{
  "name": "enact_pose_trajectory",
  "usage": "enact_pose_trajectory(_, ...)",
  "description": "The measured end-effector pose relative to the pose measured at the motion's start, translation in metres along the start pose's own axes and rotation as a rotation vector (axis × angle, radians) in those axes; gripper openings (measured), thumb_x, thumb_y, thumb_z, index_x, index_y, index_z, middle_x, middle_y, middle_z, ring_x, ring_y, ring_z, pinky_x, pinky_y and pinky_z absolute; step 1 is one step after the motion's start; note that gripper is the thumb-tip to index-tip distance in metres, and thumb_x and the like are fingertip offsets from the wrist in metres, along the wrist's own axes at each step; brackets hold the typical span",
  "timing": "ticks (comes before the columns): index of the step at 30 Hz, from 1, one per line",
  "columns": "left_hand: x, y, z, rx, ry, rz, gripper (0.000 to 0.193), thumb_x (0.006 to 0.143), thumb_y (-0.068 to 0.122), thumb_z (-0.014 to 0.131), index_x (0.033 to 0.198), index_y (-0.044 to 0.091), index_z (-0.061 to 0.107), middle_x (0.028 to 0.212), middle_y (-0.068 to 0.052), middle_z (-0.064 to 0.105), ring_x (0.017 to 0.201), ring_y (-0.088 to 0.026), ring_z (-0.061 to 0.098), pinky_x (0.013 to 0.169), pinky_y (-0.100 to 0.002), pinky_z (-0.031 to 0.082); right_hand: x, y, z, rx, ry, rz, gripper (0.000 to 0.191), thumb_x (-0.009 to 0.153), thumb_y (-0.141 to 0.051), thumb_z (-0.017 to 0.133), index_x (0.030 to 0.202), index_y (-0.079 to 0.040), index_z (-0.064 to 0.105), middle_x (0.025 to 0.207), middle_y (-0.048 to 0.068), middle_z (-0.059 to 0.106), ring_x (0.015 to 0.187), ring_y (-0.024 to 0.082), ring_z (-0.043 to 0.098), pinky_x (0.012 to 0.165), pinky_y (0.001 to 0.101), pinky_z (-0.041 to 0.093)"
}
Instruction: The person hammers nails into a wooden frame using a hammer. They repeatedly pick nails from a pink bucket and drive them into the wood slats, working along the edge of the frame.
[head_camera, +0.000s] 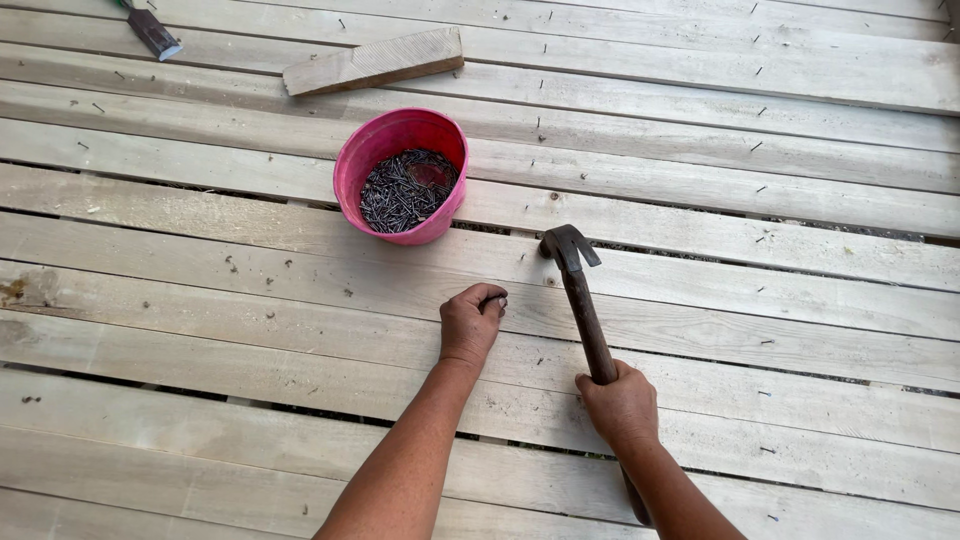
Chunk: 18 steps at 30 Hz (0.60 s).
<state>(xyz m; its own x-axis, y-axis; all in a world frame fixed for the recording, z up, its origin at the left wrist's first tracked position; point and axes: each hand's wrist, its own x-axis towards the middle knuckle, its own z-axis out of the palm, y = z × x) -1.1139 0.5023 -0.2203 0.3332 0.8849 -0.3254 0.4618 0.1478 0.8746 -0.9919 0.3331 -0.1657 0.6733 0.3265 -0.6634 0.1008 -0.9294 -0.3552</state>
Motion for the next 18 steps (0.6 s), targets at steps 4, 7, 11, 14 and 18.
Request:
enact_pose_trajectory(4, 0.005, -0.008, 0.009, 0.141, 0.106, 0.283, 0.007, 0.084, 0.008, 0.077, 0.090, 0.009, 0.080, 0.089, -0.003, 0.075, 0.081, -0.017, 0.073, 0.077, -0.030, 0.061, 0.000, 0.000, 0.000, 0.003, 0.005, -0.004, 0.020, 0.090, -0.029, 0.074, 0.096, -0.009, 0.074, 0.069, 0.006, 0.073, 0.058, 0.015, 0.065, 0.064, 0.0367, 0.057)
enact_pose_trajectory(7, 0.004, -0.012, 0.012, 0.201, 0.131, 0.355, 0.008, 0.084, 0.008, 0.077, 0.091, 0.009, 0.079, 0.090, -0.004, 0.073, 0.082, -0.022, 0.072, 0.078, -0.033, 0.060, 0.001, 0.001, -0.001, -0.016, 0.005, -0.007, 0.020, 0.090, -0.028, 0.074, 0.094, -0.008, 0.074, 0.069, 0.006, 0.073, 0.057, 0.014, 0.065, 0.063, 0.0357, 0.057)
enact_pose_trajectory(11, -0.001, -0.014, 0.013, 0.267, 0.159, 0.436, 0.007, 0.085, 0.007, 0.076, 0.092, 0.008, 0.078, 0.092, -0.005, 0.072, 0.087, -0.025, 0.070, 0.081, -0.036, 0.059, 0.002, 0.003, 0.001, -0.027, 0.002, 0.006, 0.021, 0.091, -0.028, 0.074, 0.091, -0.008, 0.074, 0.067, 0.006, 0.071, 0.055, 0.014, 0.061, 0.061, 0.0358, 0.056)
enact_pose_trajectory(14, -0.004, -0.013, 0.014, 0.299, 0.141, 0.451, 0.006, 0.086, 0.008, 0.074, 0.092, 0.009, 0.075, 0.094, -0.004, 0.071, 0.091, -0.024, 0.069, 0.084, -0.035, 0.058, 0.006, 0.006, 0.003, -0.010, 0.005, -0.011, 0.021, 0.091, -0.027, 0.074, 0.091, -0.007, 0.075, 0.065, 0.005, 0.068, 0.053, 0.013, 0.058, 0.057, 0.0357, 0.055)
enact_pose_trajectory(18, -0.006, -0.009, 0.014, 0.362, 0.111, 0.431, 0.005, 0.086, 0.008, 0.074, 0.090, 0.009, 0.073, 0.096, -0.003, 0.068, 0.095, -0.023, 0.067, 0.087, -0.035, 0.058, 0.010, 0.009, 0.005, -0.017, -0.038, 0.022, 0.020, 0.090, -0.027, 0.075, 0.093, -0.008, 0.074, 0.065, 0.005, 0.068, 0.050, 0.014, 0.054, 0.055, 0.0358, 0.050)
